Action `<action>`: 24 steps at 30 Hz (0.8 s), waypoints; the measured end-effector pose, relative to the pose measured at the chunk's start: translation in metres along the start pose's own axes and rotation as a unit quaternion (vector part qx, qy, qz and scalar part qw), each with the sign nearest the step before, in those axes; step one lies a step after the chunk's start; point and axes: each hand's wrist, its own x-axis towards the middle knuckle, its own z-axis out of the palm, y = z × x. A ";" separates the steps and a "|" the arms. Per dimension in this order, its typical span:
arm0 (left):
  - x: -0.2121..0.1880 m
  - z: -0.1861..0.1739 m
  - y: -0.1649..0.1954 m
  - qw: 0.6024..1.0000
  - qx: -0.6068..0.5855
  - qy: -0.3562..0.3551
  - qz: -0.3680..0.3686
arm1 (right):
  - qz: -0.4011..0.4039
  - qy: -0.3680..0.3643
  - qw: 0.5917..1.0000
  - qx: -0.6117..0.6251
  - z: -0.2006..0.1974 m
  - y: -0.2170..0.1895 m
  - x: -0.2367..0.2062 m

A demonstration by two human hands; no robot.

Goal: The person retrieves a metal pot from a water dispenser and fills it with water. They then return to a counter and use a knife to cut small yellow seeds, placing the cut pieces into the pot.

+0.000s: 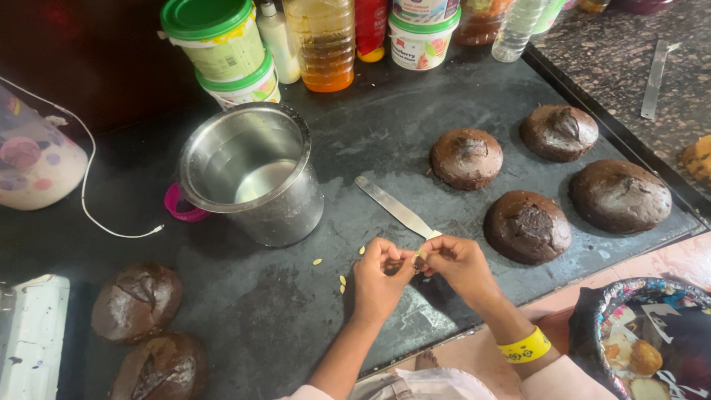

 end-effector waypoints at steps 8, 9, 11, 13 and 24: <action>0.002 -0.005 -0.006 0.999 -0.006 -0.029 -0.040 | -0.013 -0.035 0.998 -0.054 -0.009 0.000 0.002; 0.002 -0.006 -0.007 0.999 -0.011 -0.033 -0.041 | -0.009 -0.037 0.998 -0.054 -0.010 0.000 0.003; 0.004 -0.008 -0.009 0.998 -0.015 -0.044 -0.052 | 0.000 -0.040 0.998 -0.053 -0.012 0.000 0.004; 0.004 -0.009 -0.013 0.996 -0.036 -0.054 -0.059 | 0.013 -0.058 0.998 -0.023 -0.014 0.001 0.005; 0.004 -0.013 -0.032 0.986 -0.130 -0.051 -0.089 | -0.013 0.013 1.000 0.022 -0.008 0.010 0.003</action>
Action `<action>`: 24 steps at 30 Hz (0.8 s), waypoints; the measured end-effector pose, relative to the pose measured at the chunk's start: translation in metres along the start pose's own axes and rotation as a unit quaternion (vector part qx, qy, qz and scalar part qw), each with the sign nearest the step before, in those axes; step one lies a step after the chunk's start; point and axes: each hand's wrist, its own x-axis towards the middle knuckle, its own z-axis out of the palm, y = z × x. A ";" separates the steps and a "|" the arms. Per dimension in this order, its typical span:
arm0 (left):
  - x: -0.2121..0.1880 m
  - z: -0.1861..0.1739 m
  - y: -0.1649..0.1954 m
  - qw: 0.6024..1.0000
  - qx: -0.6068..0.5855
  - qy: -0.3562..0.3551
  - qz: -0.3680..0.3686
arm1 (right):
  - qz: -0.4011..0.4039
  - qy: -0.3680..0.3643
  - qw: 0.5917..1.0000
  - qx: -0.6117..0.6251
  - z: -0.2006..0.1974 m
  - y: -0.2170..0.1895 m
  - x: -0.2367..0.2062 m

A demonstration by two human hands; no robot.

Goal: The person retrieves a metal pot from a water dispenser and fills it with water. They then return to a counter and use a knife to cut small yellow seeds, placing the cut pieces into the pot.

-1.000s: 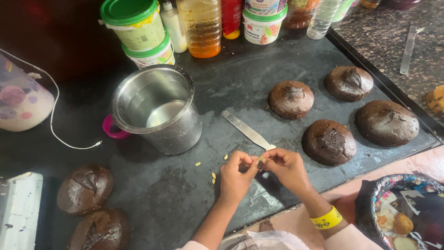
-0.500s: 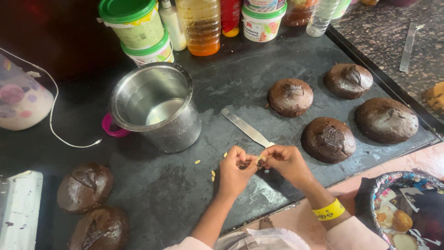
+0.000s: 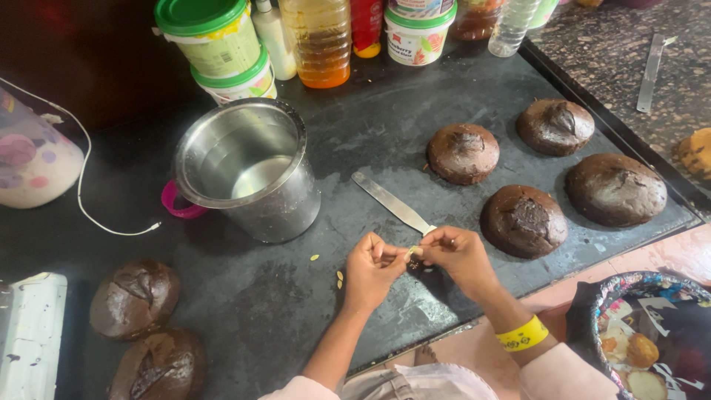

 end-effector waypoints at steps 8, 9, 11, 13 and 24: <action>-0.006 0.014 0.016 0.992 0.094 0.055 0.059 | -0.056 0.090 0.977 -0.187 0.016 0.011 -0.009; -0.007 0.015 0.020 0.989 0.116 0.058 0.073 | -0.059 0.078 0.982 -0.164 0.017 0.012 -0.009; -0.009 0.016 0.027 0.975 0.191 0.076 0.077 | -0.063 0.055 0.989 -0.119 0.017 0.011 -0.008; -0.009 0.016 0.033 0.965 0.236 0.083 0.079 | -0.062 0.042 0.990 -0.119 0.017 0.011 -0.007; -0.015 0.014 0.033 0.952 0.265 0.044 0.148 | -0.027 0.028 0.990 -0.135 0.016 0.014 -0.006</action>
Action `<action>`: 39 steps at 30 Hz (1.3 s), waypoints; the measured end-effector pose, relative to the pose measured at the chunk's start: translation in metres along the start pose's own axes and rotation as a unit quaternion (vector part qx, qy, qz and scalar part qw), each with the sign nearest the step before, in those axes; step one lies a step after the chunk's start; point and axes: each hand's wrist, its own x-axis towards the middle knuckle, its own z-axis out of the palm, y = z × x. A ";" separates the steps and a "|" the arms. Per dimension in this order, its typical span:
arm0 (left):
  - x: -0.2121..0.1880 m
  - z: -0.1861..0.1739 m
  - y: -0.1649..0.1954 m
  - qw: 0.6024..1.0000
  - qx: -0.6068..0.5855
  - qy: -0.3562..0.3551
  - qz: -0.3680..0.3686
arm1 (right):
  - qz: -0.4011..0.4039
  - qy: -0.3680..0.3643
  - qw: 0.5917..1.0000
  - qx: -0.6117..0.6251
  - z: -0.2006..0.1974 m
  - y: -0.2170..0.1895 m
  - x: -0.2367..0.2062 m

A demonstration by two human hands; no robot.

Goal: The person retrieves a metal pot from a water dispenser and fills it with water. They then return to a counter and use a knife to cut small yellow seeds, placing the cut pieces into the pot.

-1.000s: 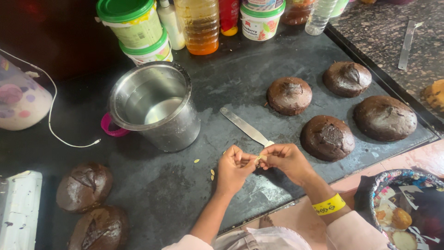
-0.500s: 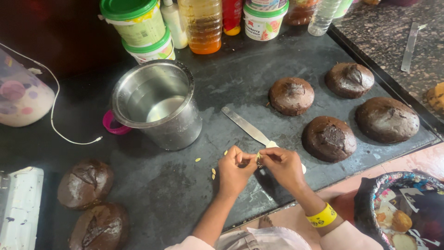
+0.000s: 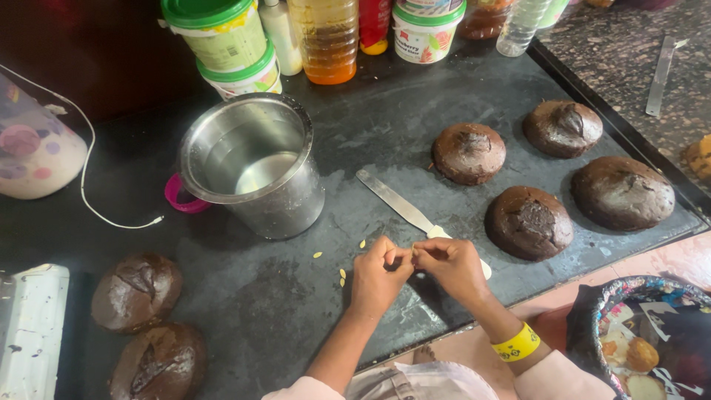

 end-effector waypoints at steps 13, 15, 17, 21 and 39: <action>-0.002 0.002 -0.006 0.998 0.061 -0.004 0.031 | 0.017 0.011 1.000 0.019 0.004 0.007 0.004; -0.002 0.004 -0.010 0.996 0.090 -0.007 0.028 | 0.028 0.009 0.999 0.032 0.003 0.007 0.004; -0.002 0.006 -0.015 0.988 0.150 -0.011 0.028 | 0.036 0.002 0.998 0.056 0.001 0.006 0.005; -0.004 0.002 -0.026 0.968 0.213 -0.022 0.133 | -0.004 0.012 0.995 -0.103 -0.005 0.000 0.005; -0.009 -0.028 -0.006 0.988 0.129 0.071 0.038 | -0.206 -0.016 0.935 -0.288 -0.009 -0.008 -0.003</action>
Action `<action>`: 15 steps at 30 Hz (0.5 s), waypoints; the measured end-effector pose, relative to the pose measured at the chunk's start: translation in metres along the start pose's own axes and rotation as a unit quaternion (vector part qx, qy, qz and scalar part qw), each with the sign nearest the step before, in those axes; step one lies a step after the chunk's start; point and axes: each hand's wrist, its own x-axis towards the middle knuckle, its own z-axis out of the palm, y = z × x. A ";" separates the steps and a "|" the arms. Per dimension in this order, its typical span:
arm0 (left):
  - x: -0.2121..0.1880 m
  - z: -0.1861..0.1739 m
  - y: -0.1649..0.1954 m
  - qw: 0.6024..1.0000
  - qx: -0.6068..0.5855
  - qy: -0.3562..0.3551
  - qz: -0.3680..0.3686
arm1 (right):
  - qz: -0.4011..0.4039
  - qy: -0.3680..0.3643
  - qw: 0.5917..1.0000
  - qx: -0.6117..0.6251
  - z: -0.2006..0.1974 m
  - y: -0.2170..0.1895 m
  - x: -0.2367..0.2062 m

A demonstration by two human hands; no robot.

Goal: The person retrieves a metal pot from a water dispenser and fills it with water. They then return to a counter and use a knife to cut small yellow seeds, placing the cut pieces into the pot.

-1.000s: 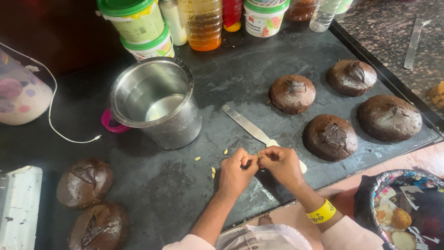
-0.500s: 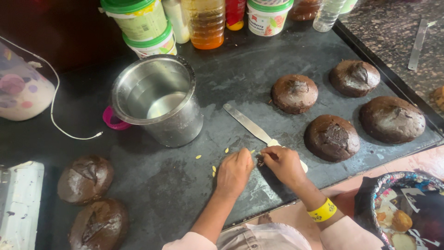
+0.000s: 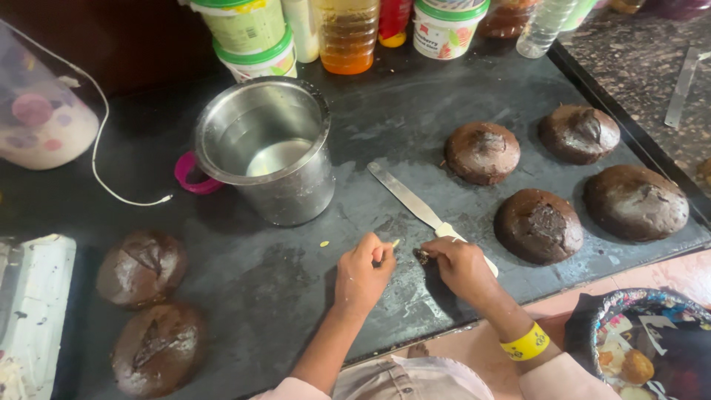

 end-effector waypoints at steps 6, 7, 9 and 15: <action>-0.003 -0.005 0.007 0.995 -0.090 -0.009 -0.047 | 0.071 -0.005 0.996 -0.045 -0.014 -0.021 0.003; -0.002 -0.005 0.008 0.993 -0.102 -0.015 -0.064 | 0.063 -0.006 0.997 -0.038 -0.015 -0.025 0.004; -0.002 -0.005 0.010 0.987 -0.126 -0.029 -0.098 | 0.036 -0.006 0.999 0.015 -0.015 -0.032 0.007; -0.003 -0.001 0.013 0.979 -0.166 -0.046 -0.112 | 0.028 -0.007 0.995 0.099 -0.007 -0.041 0.011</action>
